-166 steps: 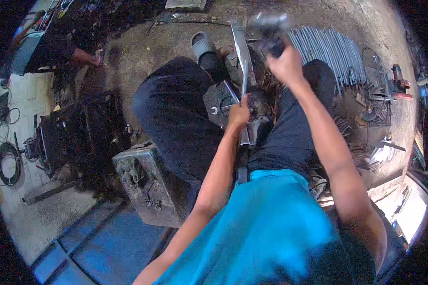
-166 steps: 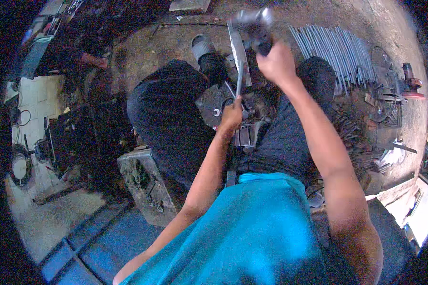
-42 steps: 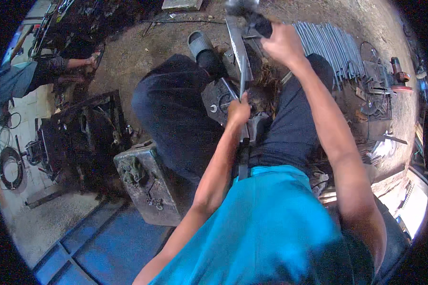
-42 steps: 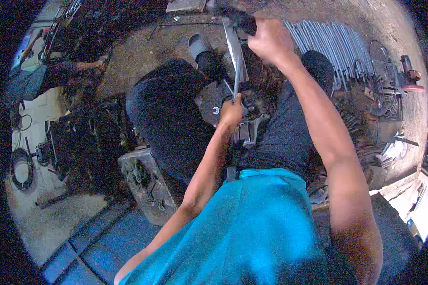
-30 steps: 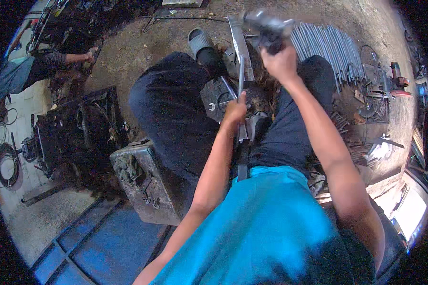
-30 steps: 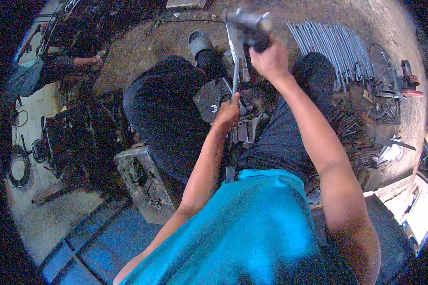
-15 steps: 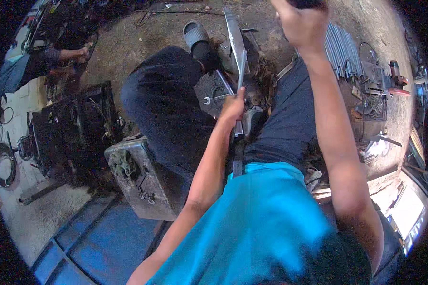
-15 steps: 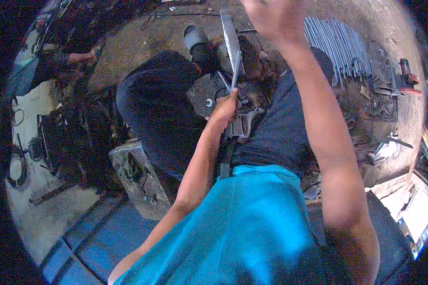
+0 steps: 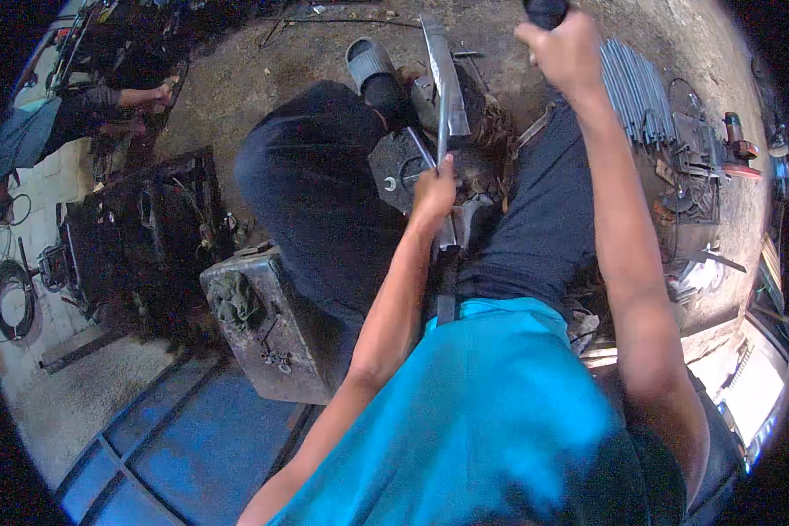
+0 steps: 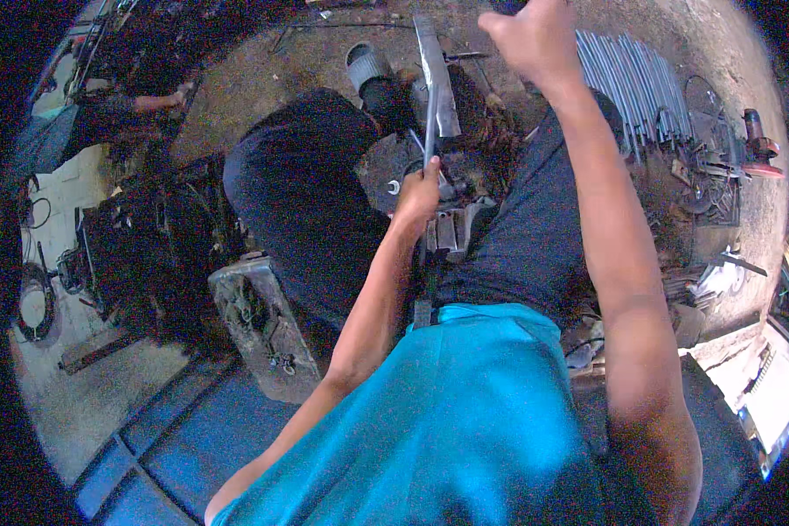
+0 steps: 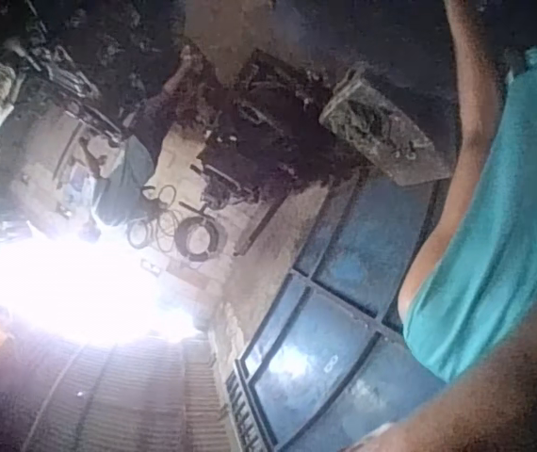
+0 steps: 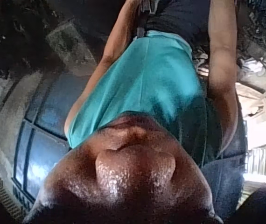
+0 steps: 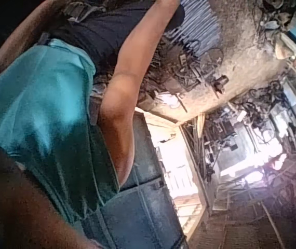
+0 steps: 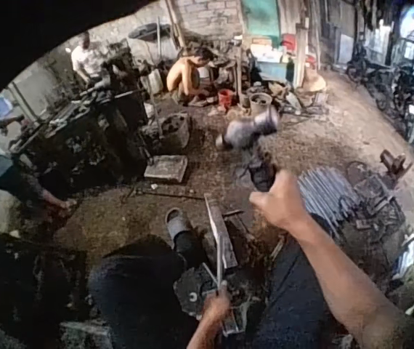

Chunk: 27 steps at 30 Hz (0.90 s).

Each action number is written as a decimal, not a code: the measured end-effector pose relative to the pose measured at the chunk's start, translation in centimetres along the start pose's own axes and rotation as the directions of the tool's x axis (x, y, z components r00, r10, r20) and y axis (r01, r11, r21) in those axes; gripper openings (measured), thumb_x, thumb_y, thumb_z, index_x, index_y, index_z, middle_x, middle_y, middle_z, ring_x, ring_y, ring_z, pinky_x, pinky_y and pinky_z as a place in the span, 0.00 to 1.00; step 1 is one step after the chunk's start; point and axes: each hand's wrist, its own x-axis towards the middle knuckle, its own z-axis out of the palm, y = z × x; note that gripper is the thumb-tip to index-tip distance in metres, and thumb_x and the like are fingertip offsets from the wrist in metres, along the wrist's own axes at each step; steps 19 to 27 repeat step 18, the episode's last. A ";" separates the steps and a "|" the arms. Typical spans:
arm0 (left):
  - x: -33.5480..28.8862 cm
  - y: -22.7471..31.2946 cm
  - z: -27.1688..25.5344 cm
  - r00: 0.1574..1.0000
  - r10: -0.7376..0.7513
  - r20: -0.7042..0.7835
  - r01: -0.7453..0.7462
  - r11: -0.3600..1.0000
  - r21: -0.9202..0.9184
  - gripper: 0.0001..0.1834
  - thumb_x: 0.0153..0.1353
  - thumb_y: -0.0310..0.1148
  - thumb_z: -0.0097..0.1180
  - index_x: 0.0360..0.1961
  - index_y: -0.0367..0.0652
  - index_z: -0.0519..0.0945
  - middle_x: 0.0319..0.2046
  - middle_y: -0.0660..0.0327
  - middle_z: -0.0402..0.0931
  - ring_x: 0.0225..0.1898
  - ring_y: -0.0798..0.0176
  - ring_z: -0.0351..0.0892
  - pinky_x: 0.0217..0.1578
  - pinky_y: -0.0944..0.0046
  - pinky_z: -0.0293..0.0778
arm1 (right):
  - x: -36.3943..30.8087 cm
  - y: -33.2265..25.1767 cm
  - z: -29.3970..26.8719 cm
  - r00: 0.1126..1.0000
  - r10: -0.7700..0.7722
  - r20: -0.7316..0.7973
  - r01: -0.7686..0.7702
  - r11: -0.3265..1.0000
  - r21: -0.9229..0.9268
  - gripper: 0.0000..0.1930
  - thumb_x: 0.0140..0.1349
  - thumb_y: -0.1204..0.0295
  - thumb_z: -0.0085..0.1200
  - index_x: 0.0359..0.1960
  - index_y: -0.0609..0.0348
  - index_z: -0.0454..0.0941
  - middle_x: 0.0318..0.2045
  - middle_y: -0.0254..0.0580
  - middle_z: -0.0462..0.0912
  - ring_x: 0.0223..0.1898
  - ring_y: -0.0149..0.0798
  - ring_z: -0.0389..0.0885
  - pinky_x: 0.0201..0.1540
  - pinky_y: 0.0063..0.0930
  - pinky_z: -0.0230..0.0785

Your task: Straighten a metal rod by striking it with a hammer while it is held in a fixture.

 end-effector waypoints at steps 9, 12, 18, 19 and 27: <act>-0.3 2.2 -0.4 0.992 -0.104 -0.065 0.108 0.993 0.057 0.32 0.66 0.54 0.45 0.38 0.27 0.81 0.36 0.35 0.79 0.45 0.36 0.78 0.45 0.47 0.70 | -6.0 5.2 7.4 0.996 -0.049 -0.079 0.042 0.995 -0.087 0.14 0.44 0.68 0.60 0.32 0.62 0.80 0.28 0.59 0.82 0.35 0.59 0.82 0.41 0.48 0.73; -0.4 0.7 -0.7 0.992 -0.120 -0.033 0.121 0.992 0.043 0.34 0.66 0.56 0.45 0.38 0.28 0.80 0.37 0.35 0.79 0.45 0.36 0.78 0.46 0.47 0.69 | -7.9 11.2 11.6 0.946 0.145 0.291 -0.017 0.915 -0.403 0.15 0.43 0.69 0.61 0.32 0.64 0.80 0.31 0.61 0.82 0.39 0.60 0.81 0.43 0.46 0.73; 0.1 0.5 -0.5 0.992 0.044 -0.117 -0.032 0.994 0.107 0.37 0.64 0.61 0.42 0.33 0.30 0.79 0.32 0.40 0.79 0.37 0.39 0.78 0.42 0.46 0.69 | -0.3 0.9 4.2 0.996 -0.084 -0.003 0.084 0.995 0.050 0.15 0.43 0.65 0.64 0.15 0.66 0.78 0.14 0.46 0.80 0.17 0.44 0.79 0.26 0.36 0.72; 0.1 0.5 -0.5 0.992 0.044 -0.117 -0.032 0.994 0.107 0.37 0.64 0.61 0.42 0.33 0.30 0.79 0.32 0.40 0.79 0.37 0.39 0.78 0.42 0.46 0.69 | -0.3 0.9 4.2 0.996 -0.084 -0.003 0.084 0.995 0.050 0.15 0.43 0.65 0.64 0.15 0.66 0.78 0.14 0.46 0.80 0.17 0.44 0.79 0.26 0.36 0.72; 0.1 0.5 -0.5 0.992 0.044 -0.117 -0.032 0.994 0.107 0.37 0.64 0.61 0.42 0.33 0.30 0.79 0.32 0.40 0.79 0.37 0.39 0.78 0.42 0.46 0.69 | -0.3 0.9 4.2 0.996 -0.084 -0.003 0.084 0.995 0.050 0.15 0.43 0.65 0.64 0.15 0.66 0.78 0.14 0.46 0.80 0.17 0.44 0.79 0.26 0.36 0.72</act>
